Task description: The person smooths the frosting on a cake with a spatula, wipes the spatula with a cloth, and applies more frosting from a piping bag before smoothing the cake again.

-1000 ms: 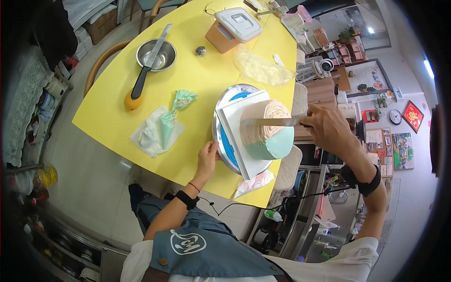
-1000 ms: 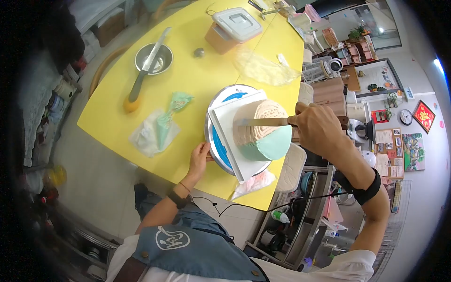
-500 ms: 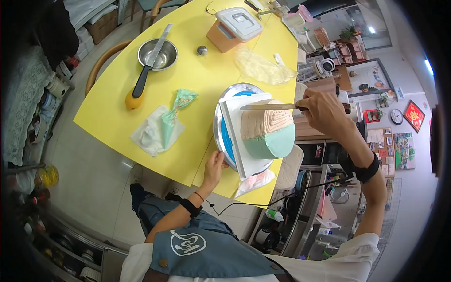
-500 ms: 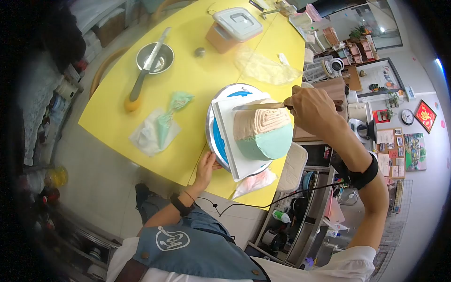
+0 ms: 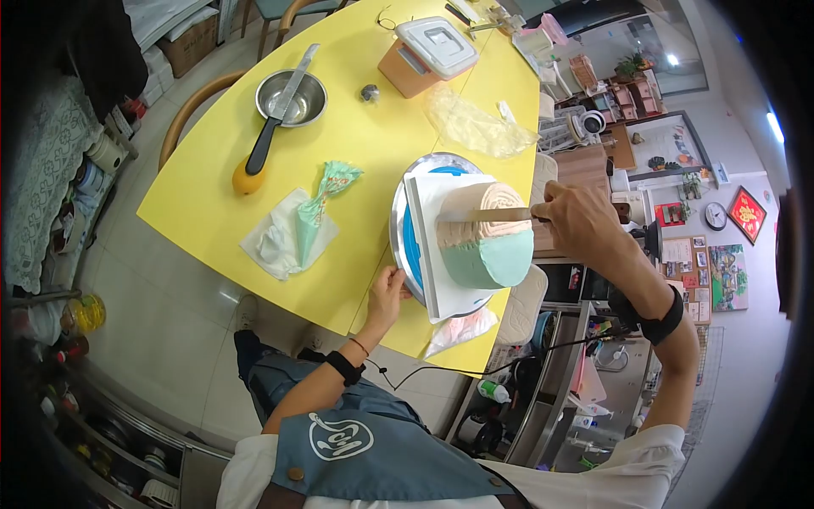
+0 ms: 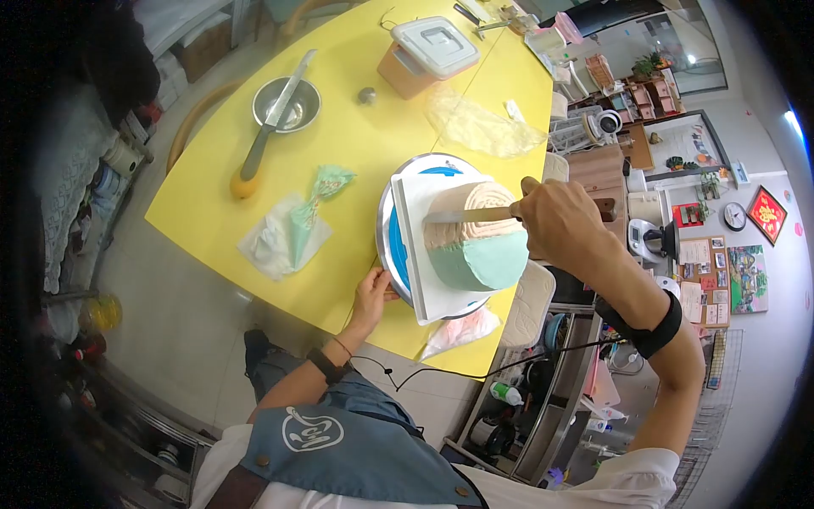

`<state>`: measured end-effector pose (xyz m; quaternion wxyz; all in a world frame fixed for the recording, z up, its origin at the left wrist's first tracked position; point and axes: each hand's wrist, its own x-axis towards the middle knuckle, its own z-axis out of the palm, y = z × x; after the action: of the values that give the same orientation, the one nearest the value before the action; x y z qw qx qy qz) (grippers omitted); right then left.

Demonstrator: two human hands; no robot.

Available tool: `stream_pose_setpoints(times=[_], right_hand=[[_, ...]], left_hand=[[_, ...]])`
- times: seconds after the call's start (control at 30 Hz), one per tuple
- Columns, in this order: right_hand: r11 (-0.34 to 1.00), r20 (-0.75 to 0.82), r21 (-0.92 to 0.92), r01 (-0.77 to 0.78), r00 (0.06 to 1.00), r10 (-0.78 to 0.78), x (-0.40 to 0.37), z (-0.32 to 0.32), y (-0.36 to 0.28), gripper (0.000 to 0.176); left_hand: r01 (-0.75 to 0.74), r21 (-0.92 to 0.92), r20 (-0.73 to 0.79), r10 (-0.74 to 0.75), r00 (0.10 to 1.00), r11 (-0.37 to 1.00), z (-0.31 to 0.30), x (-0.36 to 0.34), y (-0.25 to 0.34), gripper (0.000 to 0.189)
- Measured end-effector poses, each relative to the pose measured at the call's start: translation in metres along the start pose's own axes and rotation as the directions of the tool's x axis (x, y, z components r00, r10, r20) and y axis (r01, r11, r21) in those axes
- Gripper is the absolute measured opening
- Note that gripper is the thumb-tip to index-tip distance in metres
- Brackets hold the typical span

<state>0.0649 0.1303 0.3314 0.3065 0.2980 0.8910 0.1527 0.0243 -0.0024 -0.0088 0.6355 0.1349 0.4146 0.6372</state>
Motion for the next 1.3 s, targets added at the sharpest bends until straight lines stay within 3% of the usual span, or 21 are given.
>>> stream_pose_setpoints(times=[0.1,0.3,0.6,0.83,0.93,1.3], right_hand=[[0.999,0.013,-0.029,0.022,1.000,-0.022,-0.007,-0.001,-0.007,0.025],[0.995,0.006,0.086,-0.040,0.999,0.040,-0.004,-0.017,-0.011,0.022],[0.998,-0.020,-0.035,-0.056,0.998,0.056,0.036,0.006,0.024,0.017],[0.995,0.030,-0.040,-0.089,0.996,0.090,0.042,-0.001,0.017,0.020],[0.993,0.067,-0.057,-0.102,0.992,0.106,0.042,-0.007,0.008,0.014],[0.984,-0.010,-0.151,0.095,0.995,-0.097,0.017,-0.009,-0.021,0.013]], left_hand=[[0.021,0.041,0.020,-0.022,1.000,0.999,-0.002,0.003,0.000,0.026],[0.016,0.058,0.032,-0.018,0.999,0.998,-0.002,0.002,0.000,0.026],[-0.021,-0.029,-0.009,0.021,1.000,0.999,0.003,-0.005,-0.001,0.024],[-0.019,0.024,-0.014,0.020,1.000,1.000,0.002,-0.004,-0.003,0.025],[-0.020,0.007,-0.022,0.020,1.000,1.000,0.001,-0.002,-0.004,0.025],[-0.022,0.090,-0.004,0.022,1.000,0.996,-0.004,0.011,0.000,0.024]])
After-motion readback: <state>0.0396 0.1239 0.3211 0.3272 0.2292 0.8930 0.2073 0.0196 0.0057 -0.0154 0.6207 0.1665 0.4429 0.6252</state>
